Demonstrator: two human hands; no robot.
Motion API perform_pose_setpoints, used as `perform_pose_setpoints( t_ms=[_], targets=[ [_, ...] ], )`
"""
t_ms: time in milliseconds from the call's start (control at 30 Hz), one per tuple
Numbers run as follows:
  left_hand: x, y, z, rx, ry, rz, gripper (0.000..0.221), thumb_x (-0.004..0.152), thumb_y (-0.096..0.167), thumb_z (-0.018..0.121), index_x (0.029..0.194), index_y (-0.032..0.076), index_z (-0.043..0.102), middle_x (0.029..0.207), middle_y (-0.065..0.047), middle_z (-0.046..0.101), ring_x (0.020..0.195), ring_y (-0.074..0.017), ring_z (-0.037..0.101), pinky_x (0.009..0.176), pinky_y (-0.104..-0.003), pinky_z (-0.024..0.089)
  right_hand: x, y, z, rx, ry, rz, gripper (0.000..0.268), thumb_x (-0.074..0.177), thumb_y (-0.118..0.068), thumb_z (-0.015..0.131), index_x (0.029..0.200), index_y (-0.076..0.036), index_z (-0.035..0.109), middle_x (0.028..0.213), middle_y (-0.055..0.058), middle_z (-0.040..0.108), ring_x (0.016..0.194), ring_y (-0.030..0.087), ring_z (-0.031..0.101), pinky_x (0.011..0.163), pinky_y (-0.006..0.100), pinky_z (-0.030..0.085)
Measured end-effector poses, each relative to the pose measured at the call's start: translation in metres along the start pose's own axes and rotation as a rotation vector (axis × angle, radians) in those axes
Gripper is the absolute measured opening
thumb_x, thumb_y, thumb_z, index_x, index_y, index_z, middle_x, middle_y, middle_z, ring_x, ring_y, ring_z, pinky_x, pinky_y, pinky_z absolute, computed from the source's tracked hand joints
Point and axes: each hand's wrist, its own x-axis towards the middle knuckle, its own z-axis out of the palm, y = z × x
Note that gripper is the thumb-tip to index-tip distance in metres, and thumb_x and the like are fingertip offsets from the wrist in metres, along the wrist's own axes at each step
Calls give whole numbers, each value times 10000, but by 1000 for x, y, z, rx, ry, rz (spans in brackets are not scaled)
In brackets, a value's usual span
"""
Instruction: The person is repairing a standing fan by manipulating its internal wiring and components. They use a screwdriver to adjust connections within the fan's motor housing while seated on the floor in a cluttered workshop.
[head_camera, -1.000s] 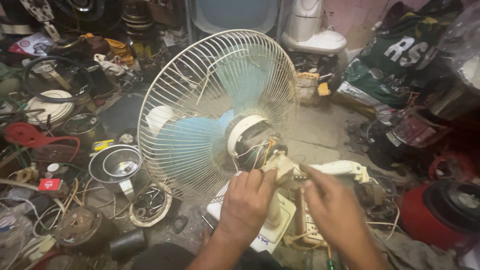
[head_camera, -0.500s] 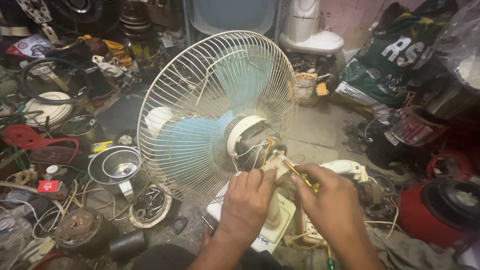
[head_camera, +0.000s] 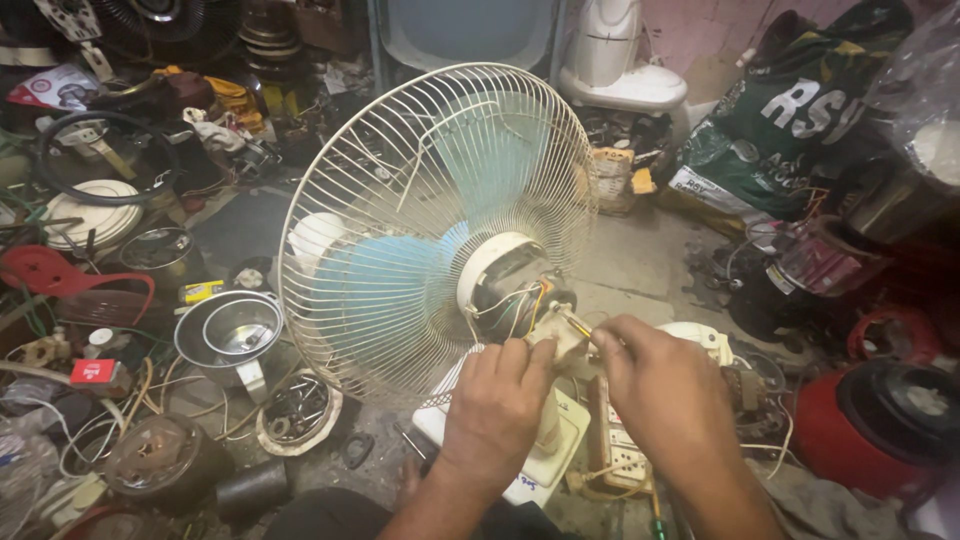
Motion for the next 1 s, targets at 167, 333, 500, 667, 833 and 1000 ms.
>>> perform_pose_setpoints(
  t_ms=[167, 333, 500, 667, 833, 1000],
  targets=[
    [0, -1, 0, -8, 9, -5, 379, 859, 95, 616, 1226, 6, 645, 909, -88, 544, 834, -251, 567, 738, -386, 458, 0, -6, -1, -15, 37, -118, 274, 904, -382, 682, 1092, -192, 738, 909, 200, 738, 896, 404, 701, 799, 490, 532],
    [0, -1, 1, -4, 10, -4, 373, 866, 97, 621, 1227, 6, 650, 894, -83, 538, 817, -246, 561, 723, -386, 450, 0, -6, -1, 26, 71, -229, 281, 857, -353, 679, 1049, -153, 728, 871, 190, 732, 836, 399, 701, 738, 495, 536],
    [0, -2, 2, 3, 13, 8, 372, 857, 97, 624, 1218, 7, 651, 898, -83, 535, 820, -245, 560, 728, -381, 453, 1, -6, -1, 67, 53, -288, 397, 810, -406, 755, 1088, -126, 712, 918, 185, 722, 856, 393, 694, 751, 490, 531],
    [-1, -2, 1, 7, 22, 8, 358, 863, 96, 624, 1210, 14, 653, 896, -80, 531, 826, -244, 560, 731, -380, 455, 0, -9, -2, 34, 70, -189, 357, 844, -388, 706, 1082, -123, 711, 874, 194, 733, 842, 405, 703, 742, 498, 534],
    [-1, -2, 0, 12, 17, 10, 361, 854, 93, 621, 1205, 16, 653, 896, -81, 531, 827, -244, 559, 730, -381, 456, 3, -10, -4, 39, 15, -114, 343, 853, -404, 684, 1069, -145, 744, 798, 191, 741, 817, 395, 715, 753, 495, 541],
    [2, 0, -4, 16, 14, 14, 354, 857, 101, 622, 1199, 13, 651, 889, -80, 527, 816, -244, 558, 722, -383, 454, 4, -11, -6, -37, -26, -71, 303, 899, -409, 645, 1066, -192, 774, 788, 209, 739, 837, 400, 711, 778, 493, 540]
  ],
)
